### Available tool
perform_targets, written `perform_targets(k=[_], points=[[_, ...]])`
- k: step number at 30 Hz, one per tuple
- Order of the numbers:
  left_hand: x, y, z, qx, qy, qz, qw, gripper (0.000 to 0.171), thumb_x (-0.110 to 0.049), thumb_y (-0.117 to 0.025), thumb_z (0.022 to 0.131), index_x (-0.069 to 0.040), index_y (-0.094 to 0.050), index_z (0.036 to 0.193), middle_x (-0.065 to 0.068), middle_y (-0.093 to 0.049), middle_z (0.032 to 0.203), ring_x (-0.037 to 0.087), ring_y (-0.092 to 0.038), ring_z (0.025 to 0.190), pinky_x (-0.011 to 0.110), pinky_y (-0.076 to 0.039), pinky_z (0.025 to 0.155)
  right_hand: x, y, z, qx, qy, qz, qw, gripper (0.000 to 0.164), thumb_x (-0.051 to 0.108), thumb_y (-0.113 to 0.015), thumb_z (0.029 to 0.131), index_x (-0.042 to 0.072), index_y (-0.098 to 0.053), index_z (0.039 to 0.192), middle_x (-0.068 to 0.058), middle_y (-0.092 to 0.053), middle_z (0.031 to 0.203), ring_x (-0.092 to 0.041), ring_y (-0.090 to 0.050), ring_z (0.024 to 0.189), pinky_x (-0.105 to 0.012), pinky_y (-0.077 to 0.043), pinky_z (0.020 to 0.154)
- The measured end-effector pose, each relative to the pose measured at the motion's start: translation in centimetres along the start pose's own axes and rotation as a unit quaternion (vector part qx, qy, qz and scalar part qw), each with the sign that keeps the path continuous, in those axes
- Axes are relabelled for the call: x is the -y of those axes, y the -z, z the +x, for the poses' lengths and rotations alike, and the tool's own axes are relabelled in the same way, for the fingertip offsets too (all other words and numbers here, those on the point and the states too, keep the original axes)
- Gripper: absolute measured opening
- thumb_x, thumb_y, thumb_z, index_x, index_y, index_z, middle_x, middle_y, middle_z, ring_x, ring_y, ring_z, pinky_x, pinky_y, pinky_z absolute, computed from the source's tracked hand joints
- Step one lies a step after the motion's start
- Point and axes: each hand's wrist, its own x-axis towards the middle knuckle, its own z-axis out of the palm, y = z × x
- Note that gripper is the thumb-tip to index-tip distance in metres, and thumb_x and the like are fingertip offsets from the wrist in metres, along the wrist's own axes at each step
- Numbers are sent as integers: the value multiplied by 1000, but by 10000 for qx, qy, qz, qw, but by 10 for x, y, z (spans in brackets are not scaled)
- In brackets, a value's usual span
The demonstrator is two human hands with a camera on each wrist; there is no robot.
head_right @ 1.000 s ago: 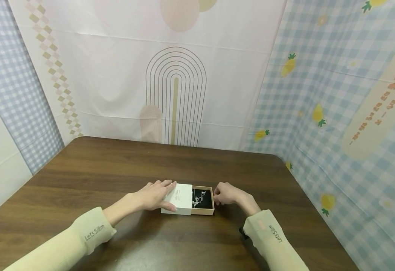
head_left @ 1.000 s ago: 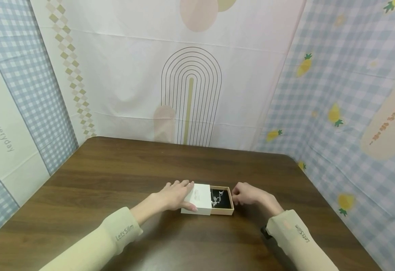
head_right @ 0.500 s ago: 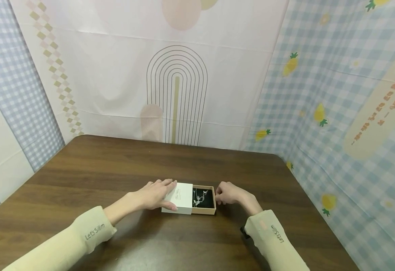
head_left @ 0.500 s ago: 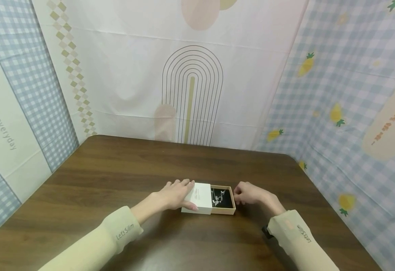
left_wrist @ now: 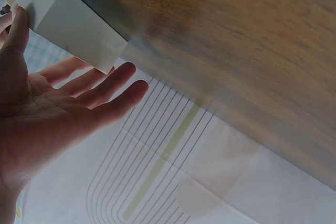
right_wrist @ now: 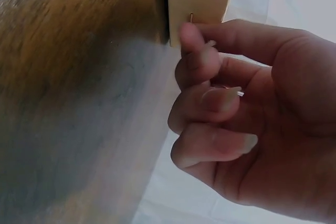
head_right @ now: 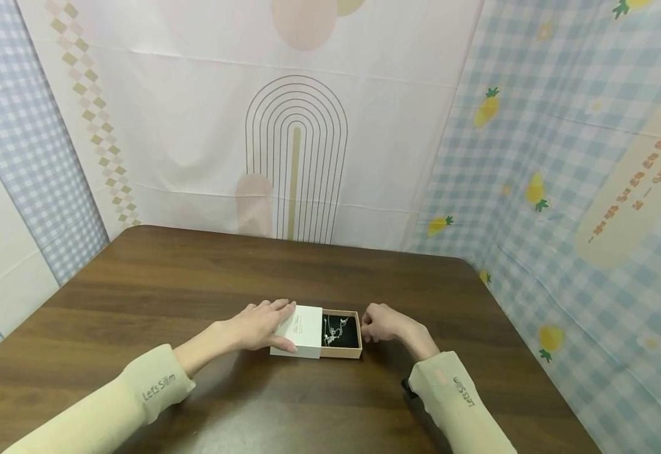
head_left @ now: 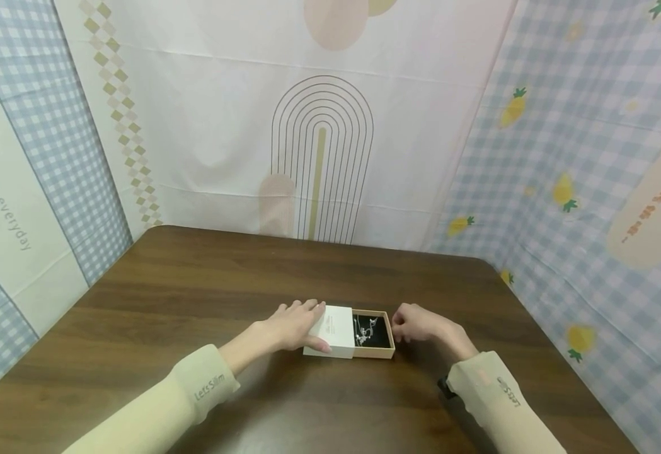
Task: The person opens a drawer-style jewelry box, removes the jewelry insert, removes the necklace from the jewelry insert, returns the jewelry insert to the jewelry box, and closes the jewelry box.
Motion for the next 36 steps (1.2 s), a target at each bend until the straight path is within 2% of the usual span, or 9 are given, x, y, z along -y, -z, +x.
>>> perform_targets(k=[4, 7, 11, 16, 21, 25, 30, 36], points=[[0, 0, 0, -7, -27, -9, 10000, 91, -56, -69, 79, -3, -39, 146, 17, -44, 147, 39, -48, 127, 58, -40, 101, 4, 4, -4, -142, -122, -80, 9998, 21, 8, -54, 95, 4, -68, 80, -8, -62, 62, -16, -57, 54, -25, -41, 53], [0, 0, 0, -7, -24, -21, 10000, 90, -55, -70, 79, -2, -39, 145, 17, -44, 147, 38, -48, 127, 57, -40, 101, 10, 6, -5, -660, -166, -301, 9972, 15, 13, -56, 95, 8, -66, 85, -4, -61, 66, -15, -55, 57, -27, -41, 53], [1, 1, 0, -19, -13, -28, 10000, 90, -54, -71, 79, -2, -39, 145, 17, -45, 146, 38, -48, 127, 57, -40, 101, 17, 3, -1, -1225, 47, -749, 9896, 6, 18, -64, 91, 12, -65, 89, -1, -64, 79, -12, -52, 63, -29, -41, 54], [1, 0, 0, -13, -53, -32, 10000, 91, -54, -71, 79, -1, -39, 145, 18, -44, 147, 39, -48, 128, 58, -40, 101, 22, -5, 3, -1063, -52, -1045, 9888, 16, 22, -68, 89, 12, -71, 102, -3, -71, 98, -11, -59, 73, -32, -46, 61], [-1, 0, 1, 3, -86, -46, 10000, 91, -54, -70, 79, 0, -38, 146, 19, -43, 147, 40, -47, 129, 59, -40, 103, 23, -8, 6, -766, -220, -847, 9932, 18, 23, -69, 89, 11, -73, 102, 1, -69, 85, -11, -57, 69, -33, -46, 62], [-1, -1, 3, -8, -82, -11, 10000, 92, -55, -70, 79, -1, -37, 146, 19, -42, 148, 40, -46, 130, 58, -39, 103, 20, -7, 8, -588, -139, -648, 9961, 18, 20, -69, 89, 8, -72, 101, 0, -67, 81, -11, -56, 67, -31, -47, 63], [-2, -1, 4, 45, -34, 40, 10000, 92, -55, -69, 79, -1, -37, 146, 19, -41, 149, 40, -46, 130, 58, -39, 104, 19, -7, 9, -631, -47, -680, 9957, 20, 20, -70, 88, 5, -71, 101, 0, -64, 75, -12, -54, 65, -31, -47, 63], [-1, -1, 3, 63, -30, 112, 9999, 92, -55, -69, 79, -1, -37, 146, 19, -43, 147, 39, -47, 129, 58, -40, 102, 19, -9, 12, -757, -130, -727, 9944, 22, 22, -73, 85, 6, -65, 98, 0, -59, 73, -13, -53, 65, -31, -46, 61]])
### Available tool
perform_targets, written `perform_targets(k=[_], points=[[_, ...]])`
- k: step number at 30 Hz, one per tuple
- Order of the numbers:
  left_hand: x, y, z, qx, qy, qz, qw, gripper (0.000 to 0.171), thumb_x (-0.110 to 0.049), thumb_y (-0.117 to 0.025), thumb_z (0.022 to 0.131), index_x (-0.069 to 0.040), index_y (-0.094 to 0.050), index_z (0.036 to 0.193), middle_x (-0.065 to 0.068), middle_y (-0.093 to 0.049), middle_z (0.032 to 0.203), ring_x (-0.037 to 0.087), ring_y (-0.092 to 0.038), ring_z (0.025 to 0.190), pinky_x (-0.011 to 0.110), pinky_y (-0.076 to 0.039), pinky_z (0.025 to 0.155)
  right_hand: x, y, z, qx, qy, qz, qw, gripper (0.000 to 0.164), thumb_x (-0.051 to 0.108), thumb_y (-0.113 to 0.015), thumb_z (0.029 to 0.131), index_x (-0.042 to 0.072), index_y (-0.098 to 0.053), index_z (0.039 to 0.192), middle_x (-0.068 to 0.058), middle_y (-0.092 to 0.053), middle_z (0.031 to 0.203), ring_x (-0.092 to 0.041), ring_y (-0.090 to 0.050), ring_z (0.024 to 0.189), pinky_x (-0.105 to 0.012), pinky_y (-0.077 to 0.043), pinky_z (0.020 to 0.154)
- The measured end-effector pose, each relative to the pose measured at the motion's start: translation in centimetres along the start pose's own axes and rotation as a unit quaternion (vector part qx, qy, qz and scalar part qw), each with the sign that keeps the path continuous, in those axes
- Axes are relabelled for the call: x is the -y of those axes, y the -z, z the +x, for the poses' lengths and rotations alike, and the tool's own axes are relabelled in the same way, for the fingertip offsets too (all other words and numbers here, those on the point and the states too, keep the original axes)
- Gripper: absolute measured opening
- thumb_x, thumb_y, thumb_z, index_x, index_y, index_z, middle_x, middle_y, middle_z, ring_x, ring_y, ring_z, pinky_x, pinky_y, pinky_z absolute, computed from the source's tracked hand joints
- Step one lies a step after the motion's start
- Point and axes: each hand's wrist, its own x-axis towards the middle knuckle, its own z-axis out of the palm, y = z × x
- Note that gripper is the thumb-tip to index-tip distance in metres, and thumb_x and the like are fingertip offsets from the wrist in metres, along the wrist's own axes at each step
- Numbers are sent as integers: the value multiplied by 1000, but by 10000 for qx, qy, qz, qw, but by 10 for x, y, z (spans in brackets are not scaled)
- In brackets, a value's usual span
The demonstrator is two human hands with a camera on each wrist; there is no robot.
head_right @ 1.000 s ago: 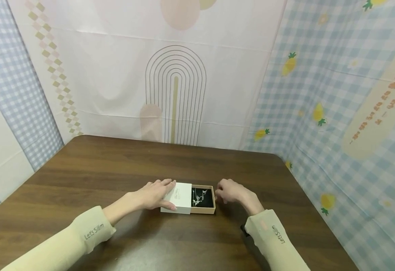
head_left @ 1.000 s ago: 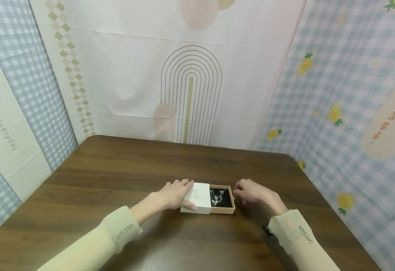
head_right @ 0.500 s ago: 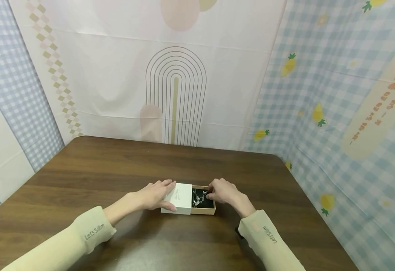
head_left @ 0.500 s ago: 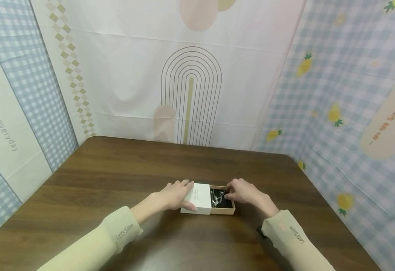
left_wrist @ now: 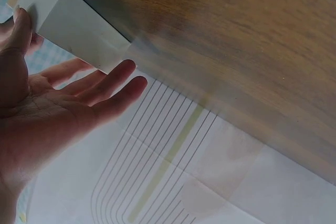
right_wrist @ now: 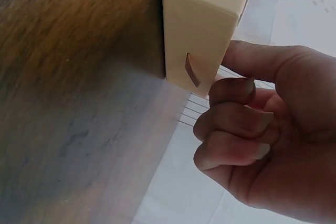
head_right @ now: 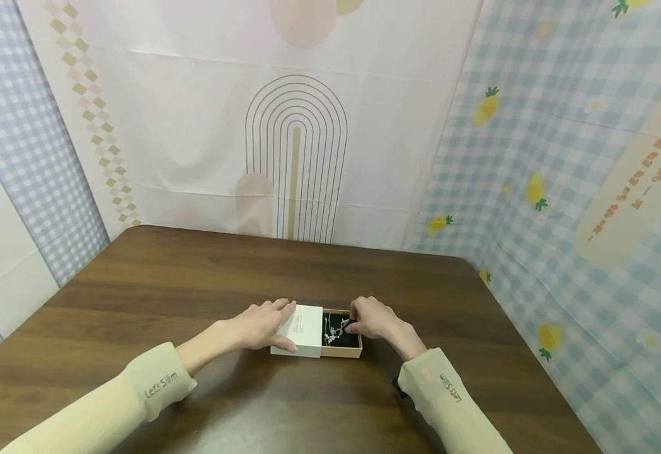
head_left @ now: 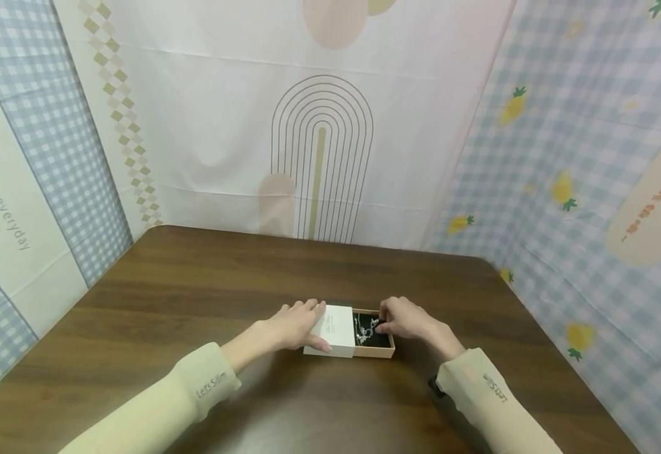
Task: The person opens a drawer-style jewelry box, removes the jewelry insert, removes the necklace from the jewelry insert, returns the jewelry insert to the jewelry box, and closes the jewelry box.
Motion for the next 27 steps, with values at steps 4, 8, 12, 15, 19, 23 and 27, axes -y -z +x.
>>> perform_targets(k=[4, 8, 12, 15, 19, 23, 27], points=[[0, -1, -1, -28, -7, 26, 10000, 92, -56, -69, 80, -1, -37, 146, 18, -44, 146, 38, -48, 127, 56, -42, 101, -2, 0, 1, -93, 70, 215, 9997, 21, 20, -75, 84, 6, -61, 92, -2, -57, 70, -13, -50, 61, -29, -42, 59], [0, 0, -1, -21, 1, 21, 10000, 92, -56, -68, 80, -1, -37, 146, 18, -44, 146, 38, -49, 127, 56, -42, 100, -4, 2, 0, -146, 277, 532, 9981, 20, 15, -75, 83, 5, -58, 88, -2, -55, 68, -12, -48, 59, -27, -41, 59], [-1, 1, -2, -10, -2, -16, 10000, 91, -55, -68, 80, -1, -37, 146, 18, -44, 146, 38, -48, 127, 56, -42, 101, -4, 7, -2, -134, 335, 770, 9964, 21, 13, -74, 84, 4, -55, 86, -2, -55, 70, -11, -50, 59, -26, -42, 59], [-1, 2, -2, -21, -8, -10, 10000, 91, -55, -69, 80, 0, -37, 146, 18, -44, 146, 39, -49, 127, 56, -42, 100, -3, 11, -2, -47, 282, 972, 9949, 21, 13, -72, 85, 4, -54, 88, -4, -57, 70, -14, -54, 57, -27, -44, 54], [-1, 1, -2, -30, -15, 22, 10000, 91, -55, -68, 80, 0, -37, 146, 19, -44, 146, 39, -49, 126, 56, -42, 100, -5, 14, -3, 154, 273, 1336, 9905, 20, 13, -68, 88, 3, -52, 93, -12, -62, 69, -26, -60, 53, -37, -50, 46], [-1, 0, -2, -34, -51, 6, 10000, 92, -55, -68, 80, 0, -37, 146, 19, -44, 145, 39, -50, 126, 55, -43, 99, -8, 13, -5, 278, 357, 1665, 9850, 21, 15, -65, 92, 1, -50, 98, -18, -64, 70, -31, -61, 51, -47, -52, 48], [0, 0, -2, -31, -55, -42, 10000, 92, -55, -69, 80, 1, -37, 146, 20, -44, 146, 39, -49, 126, 56, -43, 99, -12, 10, -4, 204, 398, 1883, 9811, 21, 16, -62, 94, 0, -51, 102, -18, -63, 71, -27, -59, 50, -49, -52, 48]])
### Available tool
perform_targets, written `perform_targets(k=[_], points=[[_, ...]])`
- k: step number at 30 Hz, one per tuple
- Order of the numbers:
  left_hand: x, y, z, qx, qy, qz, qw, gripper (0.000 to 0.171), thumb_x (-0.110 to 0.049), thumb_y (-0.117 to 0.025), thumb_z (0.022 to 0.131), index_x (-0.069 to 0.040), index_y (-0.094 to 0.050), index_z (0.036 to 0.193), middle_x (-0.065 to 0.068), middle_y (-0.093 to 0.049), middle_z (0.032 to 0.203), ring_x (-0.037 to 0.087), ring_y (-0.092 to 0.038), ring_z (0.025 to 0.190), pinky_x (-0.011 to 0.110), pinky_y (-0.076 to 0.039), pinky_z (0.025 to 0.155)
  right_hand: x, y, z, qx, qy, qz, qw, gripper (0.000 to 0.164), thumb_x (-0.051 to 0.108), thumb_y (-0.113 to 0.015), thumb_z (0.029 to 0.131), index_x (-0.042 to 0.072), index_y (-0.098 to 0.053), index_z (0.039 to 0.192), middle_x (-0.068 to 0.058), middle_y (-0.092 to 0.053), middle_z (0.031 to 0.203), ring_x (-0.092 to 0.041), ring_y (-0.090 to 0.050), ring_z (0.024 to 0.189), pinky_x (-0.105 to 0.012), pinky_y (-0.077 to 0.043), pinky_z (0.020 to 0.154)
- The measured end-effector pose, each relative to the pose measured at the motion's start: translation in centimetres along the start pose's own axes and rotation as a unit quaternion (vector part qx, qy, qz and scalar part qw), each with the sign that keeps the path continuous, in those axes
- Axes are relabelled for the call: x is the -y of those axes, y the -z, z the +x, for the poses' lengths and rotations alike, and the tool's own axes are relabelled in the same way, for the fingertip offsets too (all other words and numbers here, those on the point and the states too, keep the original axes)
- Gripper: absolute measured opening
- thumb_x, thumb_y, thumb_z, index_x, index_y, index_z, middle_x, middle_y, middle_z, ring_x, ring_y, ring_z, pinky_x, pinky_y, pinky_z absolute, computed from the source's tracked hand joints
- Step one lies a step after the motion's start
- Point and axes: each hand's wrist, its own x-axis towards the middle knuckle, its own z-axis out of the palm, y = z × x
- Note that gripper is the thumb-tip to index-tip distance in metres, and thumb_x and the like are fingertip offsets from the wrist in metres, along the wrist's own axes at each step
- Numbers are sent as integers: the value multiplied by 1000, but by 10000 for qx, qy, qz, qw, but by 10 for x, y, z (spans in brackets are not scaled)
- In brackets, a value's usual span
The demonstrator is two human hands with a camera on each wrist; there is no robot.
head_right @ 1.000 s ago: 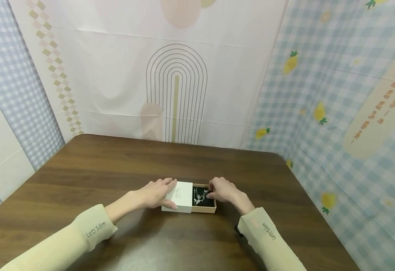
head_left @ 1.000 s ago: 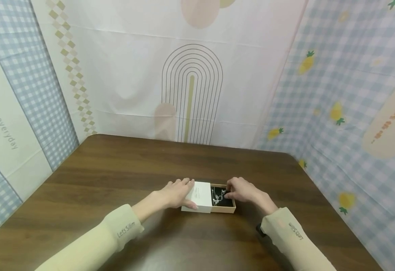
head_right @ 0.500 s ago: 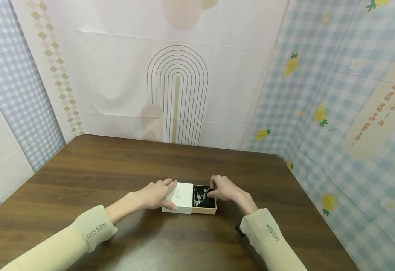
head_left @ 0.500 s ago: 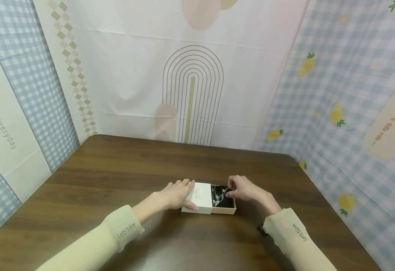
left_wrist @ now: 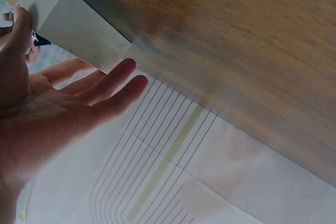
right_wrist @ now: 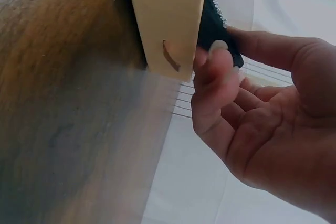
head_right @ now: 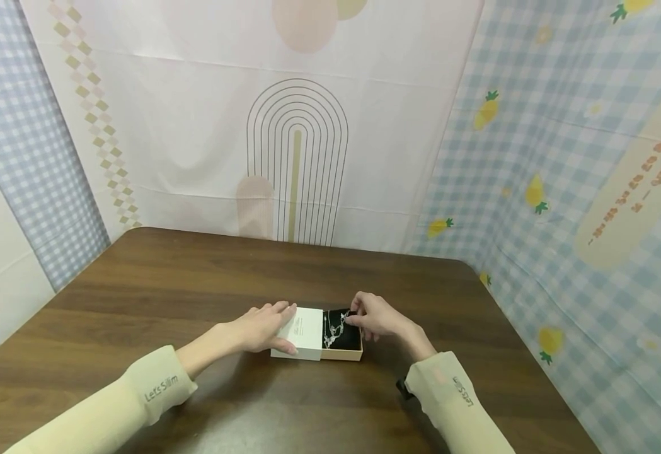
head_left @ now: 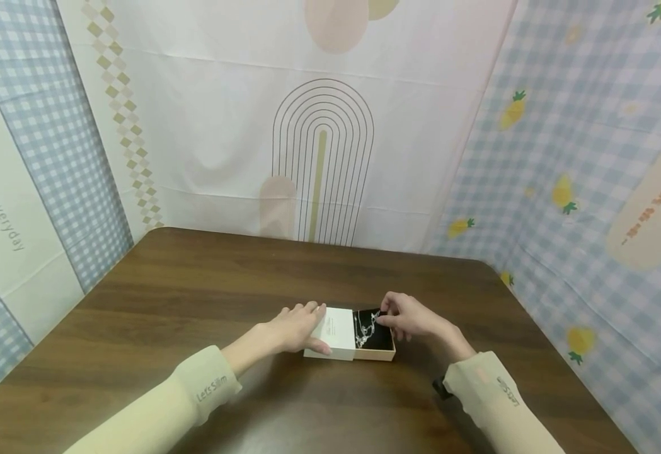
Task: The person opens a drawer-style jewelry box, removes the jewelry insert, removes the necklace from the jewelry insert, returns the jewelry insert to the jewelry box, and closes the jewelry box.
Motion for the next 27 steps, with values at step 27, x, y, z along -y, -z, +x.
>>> perform_targets(k=[27], points=[[3, 1, -2, 167, 46, -90, 9998, 90, -57, -66, 82, -4, -34, 148, 17, -39, 150, 37, -44, 131, 58, -36, 106, -1, 27, -3, -924, 99, 608, 9938, 22, 18, -54, 99, -1, -51, 110, -12, -63, 81, -19, -52, 48, -44, -50, 46]])
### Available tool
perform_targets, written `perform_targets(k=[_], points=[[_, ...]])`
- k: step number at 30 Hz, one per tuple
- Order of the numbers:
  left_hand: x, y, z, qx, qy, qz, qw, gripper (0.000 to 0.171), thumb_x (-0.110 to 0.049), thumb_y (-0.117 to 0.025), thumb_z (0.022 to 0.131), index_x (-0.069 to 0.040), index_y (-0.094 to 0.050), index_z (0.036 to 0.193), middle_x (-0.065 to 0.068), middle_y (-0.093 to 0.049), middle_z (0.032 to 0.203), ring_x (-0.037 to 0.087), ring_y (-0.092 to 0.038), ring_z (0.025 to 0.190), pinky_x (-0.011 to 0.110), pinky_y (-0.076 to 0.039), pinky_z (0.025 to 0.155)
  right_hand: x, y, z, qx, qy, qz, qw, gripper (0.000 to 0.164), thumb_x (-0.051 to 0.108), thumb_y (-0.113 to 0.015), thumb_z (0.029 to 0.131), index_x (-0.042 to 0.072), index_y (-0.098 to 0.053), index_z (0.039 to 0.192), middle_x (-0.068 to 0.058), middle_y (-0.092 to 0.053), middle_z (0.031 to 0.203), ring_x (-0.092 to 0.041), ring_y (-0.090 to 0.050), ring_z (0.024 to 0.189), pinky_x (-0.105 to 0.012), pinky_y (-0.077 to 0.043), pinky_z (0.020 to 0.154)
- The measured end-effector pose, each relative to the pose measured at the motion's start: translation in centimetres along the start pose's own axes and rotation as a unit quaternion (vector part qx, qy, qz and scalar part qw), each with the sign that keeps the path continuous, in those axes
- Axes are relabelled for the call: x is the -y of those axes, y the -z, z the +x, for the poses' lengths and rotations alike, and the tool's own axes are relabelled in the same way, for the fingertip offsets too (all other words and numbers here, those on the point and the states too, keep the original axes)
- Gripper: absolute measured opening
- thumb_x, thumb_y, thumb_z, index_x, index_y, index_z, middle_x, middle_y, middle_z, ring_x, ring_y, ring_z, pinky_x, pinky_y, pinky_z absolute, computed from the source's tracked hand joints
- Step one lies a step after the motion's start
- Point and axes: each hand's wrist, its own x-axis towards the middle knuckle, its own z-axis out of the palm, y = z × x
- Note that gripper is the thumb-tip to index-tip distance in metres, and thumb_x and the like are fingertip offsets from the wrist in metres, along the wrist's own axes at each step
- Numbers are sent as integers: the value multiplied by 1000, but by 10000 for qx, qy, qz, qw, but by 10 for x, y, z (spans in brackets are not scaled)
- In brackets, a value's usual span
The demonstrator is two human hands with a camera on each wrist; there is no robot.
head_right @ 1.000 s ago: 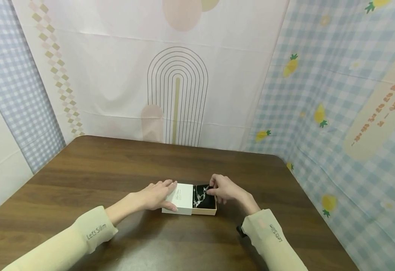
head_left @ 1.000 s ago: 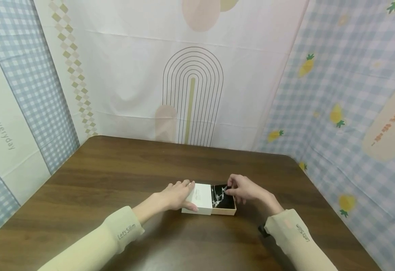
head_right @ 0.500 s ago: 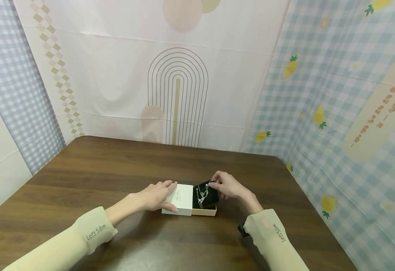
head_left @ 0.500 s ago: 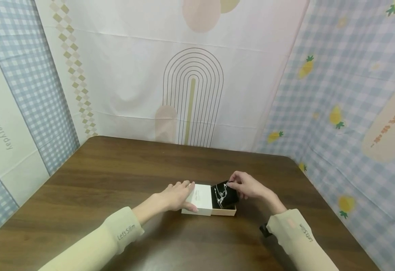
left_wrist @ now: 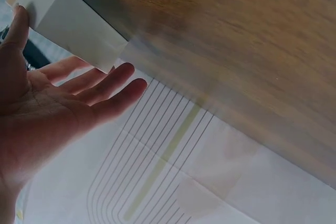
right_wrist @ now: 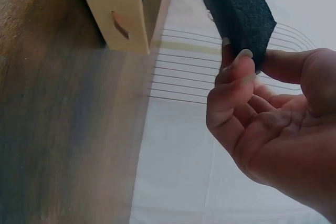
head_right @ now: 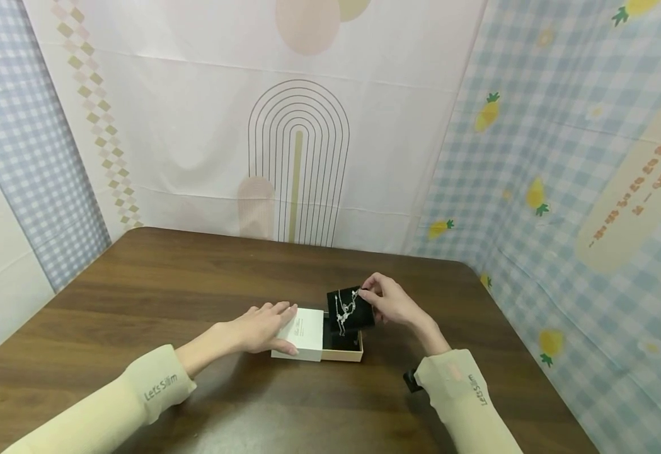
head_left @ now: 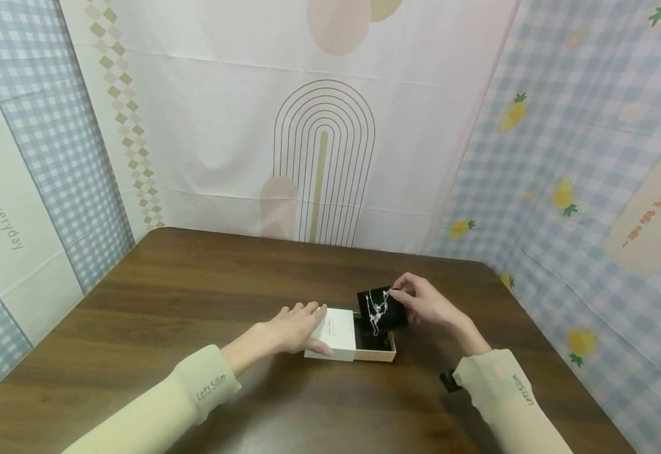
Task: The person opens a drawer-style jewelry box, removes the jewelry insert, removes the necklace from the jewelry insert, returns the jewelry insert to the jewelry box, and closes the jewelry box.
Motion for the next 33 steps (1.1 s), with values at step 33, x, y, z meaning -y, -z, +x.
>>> perform_targets(k=[33], points=[[-35, 25, 59, -657, -620, -1077, 9901, 86, -65, -48, 91, -5, -30, 150, 16, -39, 151, 30, -34, 142, 46, -34, 114, -12, 37, -8, -759, 305, 201, 9964, 27, 18, -55, 99, -4, -50, 114, -14, -63, 83, -14, -54, 52, -31, -50, 48]])
